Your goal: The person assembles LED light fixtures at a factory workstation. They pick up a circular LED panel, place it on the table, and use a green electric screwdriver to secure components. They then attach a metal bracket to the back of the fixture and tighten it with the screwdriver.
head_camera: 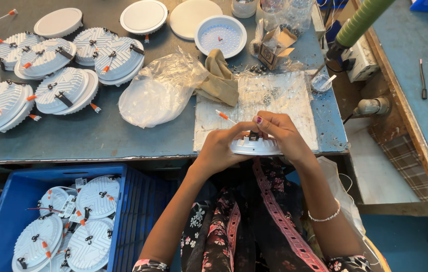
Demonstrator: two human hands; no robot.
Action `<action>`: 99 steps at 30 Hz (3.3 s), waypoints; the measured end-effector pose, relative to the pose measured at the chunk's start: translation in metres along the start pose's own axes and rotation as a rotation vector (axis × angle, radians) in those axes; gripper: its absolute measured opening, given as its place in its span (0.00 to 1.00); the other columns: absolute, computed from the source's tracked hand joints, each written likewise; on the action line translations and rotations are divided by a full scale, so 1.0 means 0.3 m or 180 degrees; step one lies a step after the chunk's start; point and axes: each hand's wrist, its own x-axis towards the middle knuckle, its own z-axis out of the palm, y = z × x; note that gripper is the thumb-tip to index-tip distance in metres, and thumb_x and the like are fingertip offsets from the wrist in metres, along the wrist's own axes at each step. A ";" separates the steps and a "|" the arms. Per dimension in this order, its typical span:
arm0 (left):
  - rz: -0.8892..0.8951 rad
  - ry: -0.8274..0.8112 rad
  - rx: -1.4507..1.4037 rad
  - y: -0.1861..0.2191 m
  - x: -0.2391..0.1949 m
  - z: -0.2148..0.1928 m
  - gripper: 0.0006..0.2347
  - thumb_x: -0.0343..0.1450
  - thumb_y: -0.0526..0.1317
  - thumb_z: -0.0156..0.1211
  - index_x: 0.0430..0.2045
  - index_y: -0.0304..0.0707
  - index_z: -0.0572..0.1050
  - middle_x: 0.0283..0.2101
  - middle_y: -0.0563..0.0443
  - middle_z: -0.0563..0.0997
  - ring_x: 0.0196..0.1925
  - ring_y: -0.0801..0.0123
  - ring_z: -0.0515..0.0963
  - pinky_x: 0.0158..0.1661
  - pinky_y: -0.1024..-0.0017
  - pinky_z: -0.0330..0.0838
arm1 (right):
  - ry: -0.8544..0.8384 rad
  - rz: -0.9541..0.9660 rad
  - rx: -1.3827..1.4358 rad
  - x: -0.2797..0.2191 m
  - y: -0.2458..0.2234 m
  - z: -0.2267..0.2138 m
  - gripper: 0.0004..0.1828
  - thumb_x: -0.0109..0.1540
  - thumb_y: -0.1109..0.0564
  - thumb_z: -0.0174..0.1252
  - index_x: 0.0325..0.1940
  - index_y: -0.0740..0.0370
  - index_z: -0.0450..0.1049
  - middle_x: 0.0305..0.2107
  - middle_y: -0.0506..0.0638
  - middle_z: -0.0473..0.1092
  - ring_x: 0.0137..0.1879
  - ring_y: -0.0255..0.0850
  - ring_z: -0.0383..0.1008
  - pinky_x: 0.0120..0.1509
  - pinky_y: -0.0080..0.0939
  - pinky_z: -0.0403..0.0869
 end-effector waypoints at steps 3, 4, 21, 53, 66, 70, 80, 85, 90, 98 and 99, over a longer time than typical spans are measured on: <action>0.0065 0.0089 -0.0016 0.013 0.003 0.001 0.24 0.62 0.41 0.75 0.52 0.51 0.73 0.41 0.52 0.86 0.42 0.57 0.87 0.42 0.68 0.79 | -0.0275 -0.0262 -0.0195 0.002 0.031 -0.051 0.21 0.73 0.46 0.46 0.34 0.63 0.70 0.25 0.43 0.63 0.35 0.29 0.62 0.42 0.30 0.63; 0.0154 0.0168 0.0003 0.019 0.002 0.004 0.23 0.62 0.41 0.75 0.51 0.50 0.74 0.41 0.52 0.86 0.41 0.58 0.87 0.42 0.68 0.79 | -0.0427 -0.0407 -0.0255 0.004 0.052 -0.079 0.21 0.73 0.46 0.45 0.36 0.64 0.71 0.27 0.44 0.66 0.37 0.29 0.65 0.46 0.29 0.66; 0.0336 0.0360 0.0424 0.103 0.012 0.072 0.17 0.64 0.41 0.71 0.46 0.56 0.76 0.34 0.53 0.84 0.35 0.59 0.84 0.36 0.65 0.76 | 0.2252 -0.0639 -0.2243 0.306 0.560 -0.360 0.05 0.59 0.61 0.65 0.38 0.66 0.81 0.31 0.56 0.78 0.35 0.44 0.80 0.43 0.40 0.76; 0.0282 0.0356 0.0272 0.072 0.000 0.040 0.19 0.62 0.45 0.74 0.47 0.56 0.75 0.33 0.54 0.85 0.34 0.60 0.85 0.34 0.67 0.75 | -0.0287 0.0405 -0.0486 -0.136 -0.104 -0.076 0.07 0.58 0.61 0.66 0.38 0.65 0.84 0.35 0.45 0.71 0.39 0.30 0.67 0.44 0.31 0.66; 0.0181 0.0334 0.0257 0.062 0.007 0.044 0.19 0.64 0.46 0.73 0.48 0.58 0.74 0.32 0.55 0.84 0.33 0.62 0.85 0.34 0.68 0.75 | -0.0173 0.0590 -0.0320 -0.122 -0.067 -0.079 0.05 0.58 0.60 0.68 0.35 0.64 0.82 0.26 0.40 0.65 0.33 0.27 0.60 0.39 0.30 0.61; -0.0023 0.0170 0.0437 0.055 0.009 0.055 0.19 0.64 0.50 0.73 0.47 0.60 0.75 0.29 0.53 0.84 0.32 0.60 0.85 0.33 0.64 0.74 | -0.0329 0.0865 -0.0712 -0.094 -0.058 -0.101 0.04 0.57 0.59 0.68 0.33 0.63 0.82 0.22 0.40 0.63 0.30 0.27 0.59 0.36 0.30 0.59; 0.0083 0.0352 0.0293 0.044 0.005 0.050 0.19 0.62 0.49 0.73 0.46 0.59 0.75 0.32 0.50 0.84 0.35 0.55 0.85 0.34 0.63 0.76 | -0.1127 0.0725 -0.0580 -0.026 -0.069 -0.144 0.05 0.59 0.61 0.64 0.37 0.64 0.76 0.28 0.41 0.71 0.38 0.27 0.69 0.47 0.31 0.70; -0.0007 0.0312 0.0405 0.059 0.008 0.049 0.19 0.62 0.48 0.73 0.45 0.59 0.75 0.32 0.51 0.85 0.33 0.55 0.84 0.33 0.63 0.75 | -0.1155 0.0713 -0.0913 -0.030 -0.146 -0.149 0.06 0.59 0.61 0.64 0.40 0.63 0.78 0.32 0.44 0.76 0.41 0.29 0.74 0.51 0.33 0.72; 0.0049 0.0340 0.0258 0.071 0.006 0.042 0.17 0.64 0.45 0.71 0.46 0.60 0.75 0.37 0.56 0.85 0.36 0.59 0.85 0.35 0.67 0.75 | 0.1658 -0.1115 -0.1630 -0.060 -0.282 -0.262 0.04 0.65 0.60 0.61 0.44 0.61 0.77 0.38 0.48 0.76 0.43 0.31 0.74 0.53 0.36 0.75; -0.0002 0.0312 0.0337 0.068 0.004 0.047 0.18 0.62 0.46 0.71 0.45 0.60 0.75 0.36 0.56 0.85 0.35 0.59 0.85 0.35 0.66 0.75 | 0.1358 -0.1639 -0.0772 0.134 -0.324 -0.612 0.16 0.72 0.56 0.62 0.61 0.66 0.70 0.47 0.50 0.72 0.50 0.36 0.71 0.58 0.38 0.72; -0.0013 0.0312 0.0342 0.068 0.006 0.046 0.18 0.63 0.46 0.71 0.45 0.60 0.75 0.36 0.55 0.85 0.35 0.59 0.85 0.35 0.66 0.75 | 0.1233 -0.1591 -0.0678 0.148 -0.318 -0.634 0.18 0.72 0.56 0.62 0.63 0.66 0.69 0.48 0.50 0.72 0.51 0.36 0.71 0.59 0.38 0.71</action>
